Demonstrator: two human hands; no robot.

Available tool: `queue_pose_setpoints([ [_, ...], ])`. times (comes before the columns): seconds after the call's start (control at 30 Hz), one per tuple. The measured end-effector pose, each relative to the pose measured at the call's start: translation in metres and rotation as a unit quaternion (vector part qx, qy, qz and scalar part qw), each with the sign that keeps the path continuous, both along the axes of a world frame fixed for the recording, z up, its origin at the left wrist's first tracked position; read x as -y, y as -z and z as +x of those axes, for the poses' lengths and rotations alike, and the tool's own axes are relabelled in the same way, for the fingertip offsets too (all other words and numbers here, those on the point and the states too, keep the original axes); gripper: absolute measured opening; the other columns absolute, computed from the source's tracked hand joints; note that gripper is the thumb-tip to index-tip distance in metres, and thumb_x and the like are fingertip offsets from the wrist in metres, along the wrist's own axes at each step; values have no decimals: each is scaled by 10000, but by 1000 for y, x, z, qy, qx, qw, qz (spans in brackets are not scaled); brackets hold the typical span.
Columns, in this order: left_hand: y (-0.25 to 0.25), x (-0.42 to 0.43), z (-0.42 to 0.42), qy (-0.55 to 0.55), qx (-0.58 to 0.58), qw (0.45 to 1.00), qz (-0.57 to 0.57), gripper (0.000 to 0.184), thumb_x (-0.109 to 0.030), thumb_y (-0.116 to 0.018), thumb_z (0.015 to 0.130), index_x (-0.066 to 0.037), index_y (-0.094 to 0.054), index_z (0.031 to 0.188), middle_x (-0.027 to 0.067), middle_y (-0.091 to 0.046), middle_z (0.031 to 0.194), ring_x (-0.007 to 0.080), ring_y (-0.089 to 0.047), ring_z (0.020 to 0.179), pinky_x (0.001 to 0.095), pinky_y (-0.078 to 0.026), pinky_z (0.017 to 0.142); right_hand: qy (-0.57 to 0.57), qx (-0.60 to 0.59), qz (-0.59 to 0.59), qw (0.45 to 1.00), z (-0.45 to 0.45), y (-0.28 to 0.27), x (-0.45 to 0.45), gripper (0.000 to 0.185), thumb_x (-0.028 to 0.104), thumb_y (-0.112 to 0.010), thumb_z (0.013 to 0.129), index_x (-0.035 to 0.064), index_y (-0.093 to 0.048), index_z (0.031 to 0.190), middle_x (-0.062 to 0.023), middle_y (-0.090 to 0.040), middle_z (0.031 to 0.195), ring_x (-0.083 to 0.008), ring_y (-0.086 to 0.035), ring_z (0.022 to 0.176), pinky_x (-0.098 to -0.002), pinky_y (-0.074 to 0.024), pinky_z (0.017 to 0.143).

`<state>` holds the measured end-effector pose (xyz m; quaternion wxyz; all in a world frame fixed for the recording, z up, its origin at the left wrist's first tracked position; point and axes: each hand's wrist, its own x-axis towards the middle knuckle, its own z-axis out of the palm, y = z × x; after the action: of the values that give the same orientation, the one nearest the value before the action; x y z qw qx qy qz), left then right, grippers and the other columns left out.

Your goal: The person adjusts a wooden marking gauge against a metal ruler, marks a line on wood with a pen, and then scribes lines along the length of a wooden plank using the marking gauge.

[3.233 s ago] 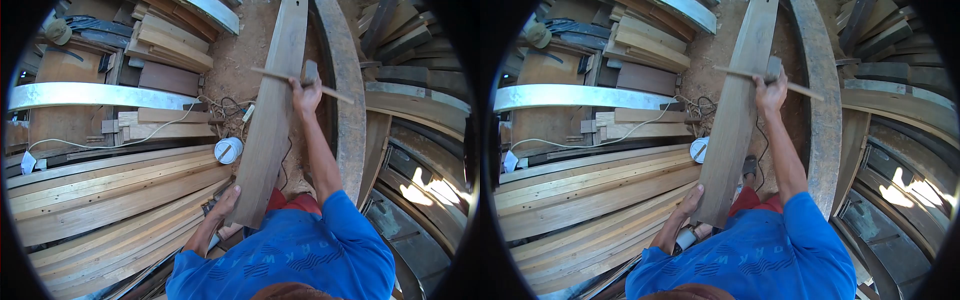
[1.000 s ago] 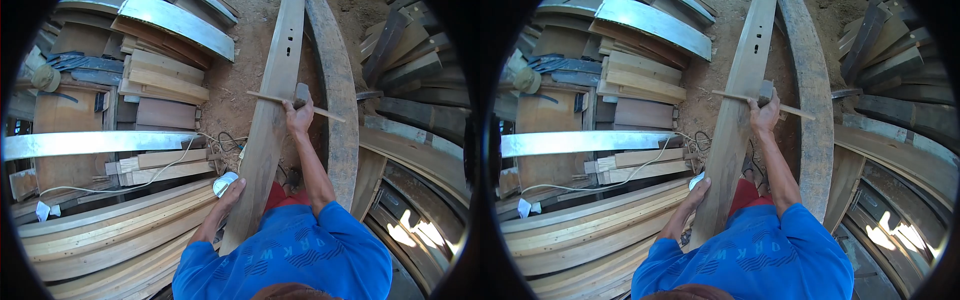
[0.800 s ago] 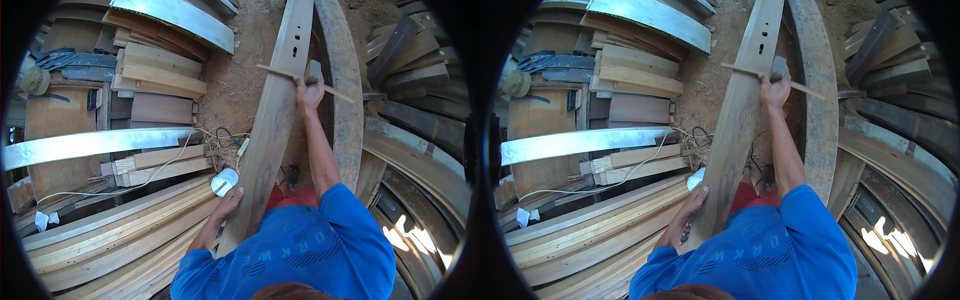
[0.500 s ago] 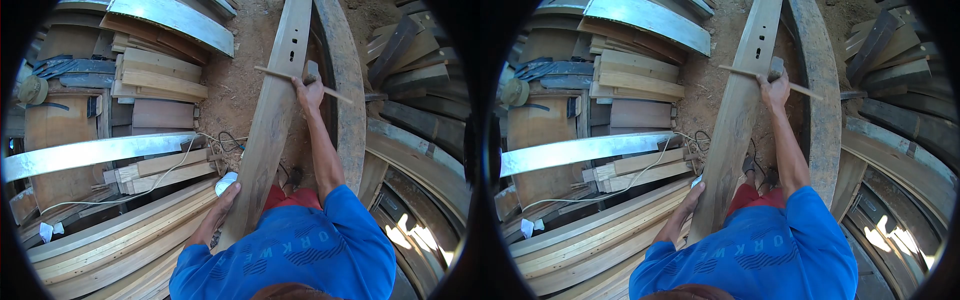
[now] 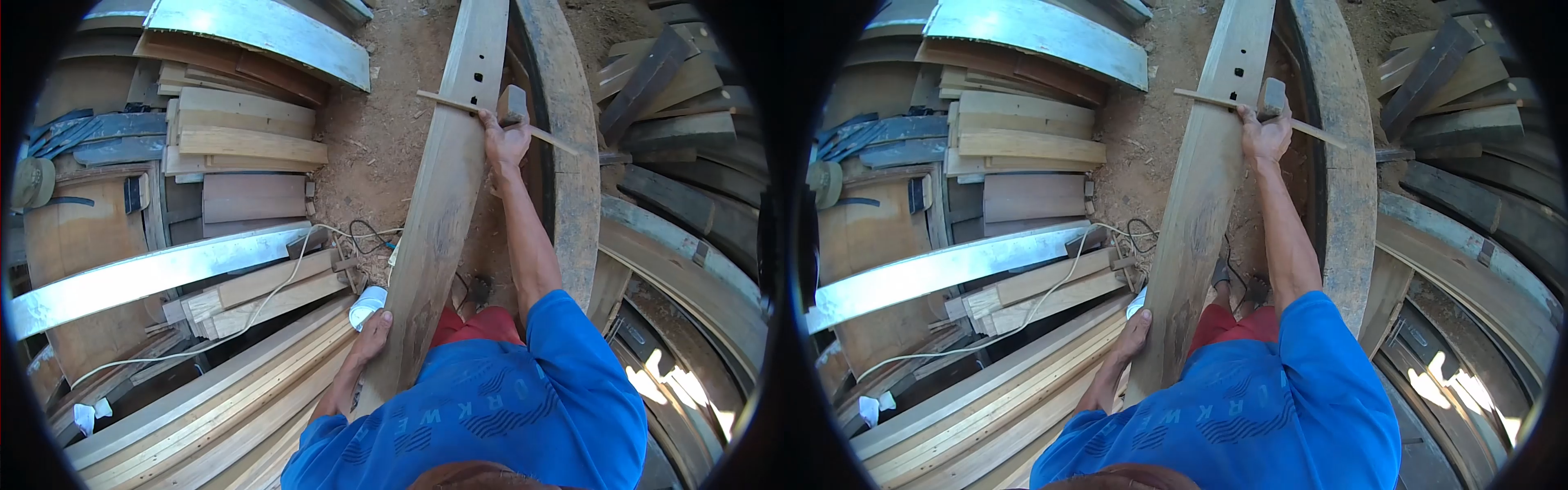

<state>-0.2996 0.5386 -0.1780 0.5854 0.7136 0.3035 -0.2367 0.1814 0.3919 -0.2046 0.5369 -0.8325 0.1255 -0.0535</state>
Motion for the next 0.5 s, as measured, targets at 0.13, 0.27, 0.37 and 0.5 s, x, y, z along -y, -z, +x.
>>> queue_pose_setpoints([
  [0.13,-17,-4,10,-48,4,995,-87,732,-595,-372,1089,47,-541,1397,186,-622,1307,299,-564,1215,401,-403,1088,-30,-45,-37,998,3,-22,4,786,334,-916,735,42,-589,1388,-229,-704,1238,-390,-681,1157,-476,-519,998],
  [0.27,-26,-17,47,-58,-14,988,-144,736,-590,-385,1087,49,-538,1417,158,-624,1329,275,-556,1239,393,-394,1109,-108,-79,-46,990,-22,-38,14,768,367,-871,757,18,-584,1378,-254,-693,1245,-428,-665,1172,-479,-513,1019],
  [0.37,-32,-17,82,-36,-32,991,-124,703,-551,-361,1103,53,-546,1411,167,-632,1336,279,-556,1257,384,-385,1125,-65,-30,-50,996,-71,-38,8,778,285,-881,753,-24,-564,1394,-256,-675,1283,-406,-655,1202,-472,-498,1045],
  [0.5,-28,-11,82,-29,-40,997,-62,640,-510,-346,1116,29,-571,1376,164,-640,1296,274,-565,1222,388,-402,1091,-8,65,18,998,-32,-8,-5,809,204,-902,741,-60,-540,1415,-243,-670,1280,-359,-657,1199,-434,-498,1040],
])
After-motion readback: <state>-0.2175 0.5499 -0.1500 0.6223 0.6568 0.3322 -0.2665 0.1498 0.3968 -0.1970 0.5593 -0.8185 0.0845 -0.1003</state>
